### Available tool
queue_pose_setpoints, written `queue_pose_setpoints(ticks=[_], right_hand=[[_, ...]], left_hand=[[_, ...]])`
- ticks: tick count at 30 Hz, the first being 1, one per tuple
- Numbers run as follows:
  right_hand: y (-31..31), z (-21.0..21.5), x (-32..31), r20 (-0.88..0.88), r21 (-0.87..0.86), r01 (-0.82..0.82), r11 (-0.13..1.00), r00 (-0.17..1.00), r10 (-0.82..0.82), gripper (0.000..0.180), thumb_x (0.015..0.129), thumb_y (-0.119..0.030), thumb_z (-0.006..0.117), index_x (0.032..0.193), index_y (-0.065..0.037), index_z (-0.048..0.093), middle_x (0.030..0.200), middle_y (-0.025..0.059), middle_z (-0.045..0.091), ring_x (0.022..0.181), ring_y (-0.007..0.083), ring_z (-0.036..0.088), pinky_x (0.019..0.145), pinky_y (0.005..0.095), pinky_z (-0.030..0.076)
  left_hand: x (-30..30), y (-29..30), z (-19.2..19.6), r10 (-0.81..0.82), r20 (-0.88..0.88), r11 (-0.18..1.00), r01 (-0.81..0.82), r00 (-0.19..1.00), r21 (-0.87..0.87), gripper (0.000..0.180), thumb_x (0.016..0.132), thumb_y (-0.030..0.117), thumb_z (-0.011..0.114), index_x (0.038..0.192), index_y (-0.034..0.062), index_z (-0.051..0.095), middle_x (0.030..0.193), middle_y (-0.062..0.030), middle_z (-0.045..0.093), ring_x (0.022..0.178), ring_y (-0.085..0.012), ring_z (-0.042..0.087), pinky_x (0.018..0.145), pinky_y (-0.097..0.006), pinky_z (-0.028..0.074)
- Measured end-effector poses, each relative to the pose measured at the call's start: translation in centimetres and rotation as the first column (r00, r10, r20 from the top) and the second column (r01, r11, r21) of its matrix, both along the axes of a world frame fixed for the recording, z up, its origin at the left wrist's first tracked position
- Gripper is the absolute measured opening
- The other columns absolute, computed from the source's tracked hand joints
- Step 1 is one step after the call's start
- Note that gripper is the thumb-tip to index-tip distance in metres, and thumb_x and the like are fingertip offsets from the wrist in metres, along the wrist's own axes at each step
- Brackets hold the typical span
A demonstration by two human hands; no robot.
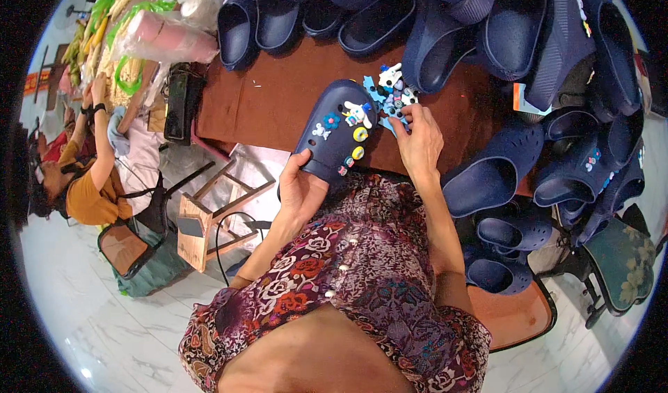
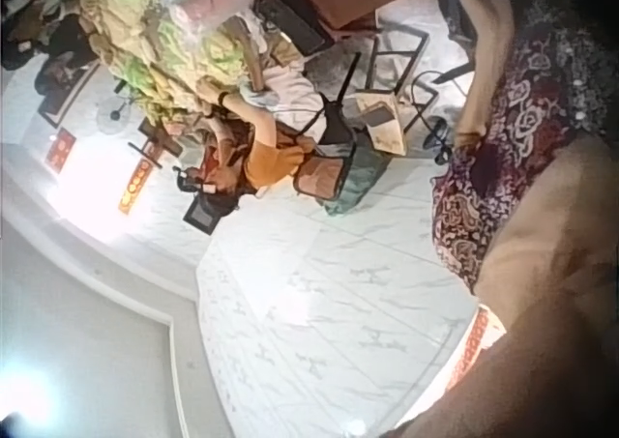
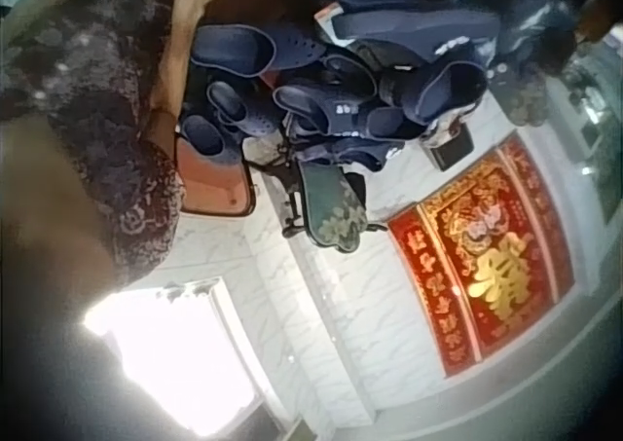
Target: Attaching small decorative charms to the holes of foam clogs.
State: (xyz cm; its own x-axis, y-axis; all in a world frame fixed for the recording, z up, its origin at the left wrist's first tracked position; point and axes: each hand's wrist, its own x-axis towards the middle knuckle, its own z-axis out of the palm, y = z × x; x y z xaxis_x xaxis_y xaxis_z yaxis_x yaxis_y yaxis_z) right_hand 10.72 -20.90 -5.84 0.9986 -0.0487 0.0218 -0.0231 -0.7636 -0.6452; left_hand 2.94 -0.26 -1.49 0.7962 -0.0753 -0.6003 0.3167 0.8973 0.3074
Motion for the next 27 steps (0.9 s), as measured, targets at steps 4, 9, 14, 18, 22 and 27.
queue_pose_setpoints(ticks=[4, 9, 14, 18, 22, 27], right_hand=[[-0.1, -0.3, 0.1, 0.021, -0.055, -0.005, 0.998, 1.000, 0.006, 0.023, 0.079, -0.016, 0.074, 0.095, -0.004, 0.061, 0.085, 0.0103, 0.063, 0.073, 0.0261, 0.064, 0.066, 0.0391, 0.050], [-0.2, -0.3, 0.1, 0.033, -0.009, 0.001, 1.000, 0.999, -0.001, 0.018, 0.082, -0.013, 0.071, 0.095, -0.003, 0.063, 0.083, 0.0109, 0.065, 0.071, 0.0249, 0.064, 0.065, 0.0374, 0.050], [-0.6, 1.3, -0.3, -0.029, 0.237, 0.056, 0.970, 0.998, -0.051, 0.013, 0.088, -0.010, 0.066, 0.098, -0.002, 0.066, 0.082, 0.0080, 0.066, 0.068, 0.0148, 0.062, 0.065, 0.0293, 0.050], [-0.1, 3.5, -1.6, -0.128, 0.555, -0.004, 0.832, 0.988, 0.091, 0.012, 0.092, -0.008, 0.062, 0.101, -0.001, 0.066, 0.088, 0.0012, 0.066, 0.076, 0.0053, 0.058, 0.068, 0.0211, 0.048], [2.5, 5.5, -3.2, -0.181, 0.811, -0.056, 0.582, 0.923, 0.341, 0.016, 0.092, -0.007, 0.063, 0.106, 0.001, 0.062, 0.092, 0.0020, 0.065, 0.081, 0.0060, 0.060, 0.069, 0.0212, 0.049], [4.6, 5.1, -3.6, -0.196, 0.799, -0.049, 0.600, 0.921, 0.337, 0.013, 0.090, -0.006, 0.064, 0.102, 0.001, 0.063, 0.088, 0.0018, 0.065, 0.079, 0.0056, 0.060, 0.069, 0.0217, 0.050]], left_hand=[[0.0, 0.0, 0.0, 0.000, -0.016, 1.000, 0.000, 1.000, -0.012, 0.045, 0.090, 0.018, 0.055, 0.127, -0.0044, 0.047, 0.129, -0.0169, 0.057, 0.120, -0.0282, 0.054, 0.107, -0.043, 0.038], [0.0, -0.2, -0.1, 0.016, -0.046, 1.000, -0.017, 0.999, -0.024, 0.045, 0.090, 0.018, 0.056, 0.127, -0.0043, 0.047, 0.129, -0.0167, 0.056, 0.120, -0.0283, 0.054, 0.108, -0.044, 0.037], [0.1, -0.6, 0.2, -0.003, -0.046, 1.000, 0.002, 0.999, -0.024, 0.047, 0.089, 0.018, 0.058, 0.129, -0.0026, 0.045, 0.126, -0.0142, 0.057, 0.115, -0.0260, 0.057, 0.095, -0.040, 0.046], [-0.2, -1.0, -0.1, -0.032, -0.010, 0.999, 0.033, 0.999, 0.023, 0.043, 0.091, 0.018, 0.059, 0.128, -0.0018, 0.047, 0.125, -0.0123, 0.057, 0.113, -0.0230, 0.057, 0.095, -0.039, 0.046], [-0.6, -1.6, -0.7, -0.044, 0.003, 0.987, 0.044, 0.999, 0.152, 0.038, 0.091, 0.017, 0.061, 0.123, -0.0019, 0.052, 0.121, -0.0087, 0.060, 0.113, -0.0192, 0.056, 0.102, -0.037, 0.041], [-0.7, -2.1, -0.7, -0.054, 0.087, 0.978, 0.035, 0.995, 0.204, 0.032, 0.093, 0.017, 0.061, 0.119, -0.0006, 0.055, 0.116, -0.0049, 0.062, 0.110, -0.0139, 0.056, 0.099, -0.033, 0.042]])
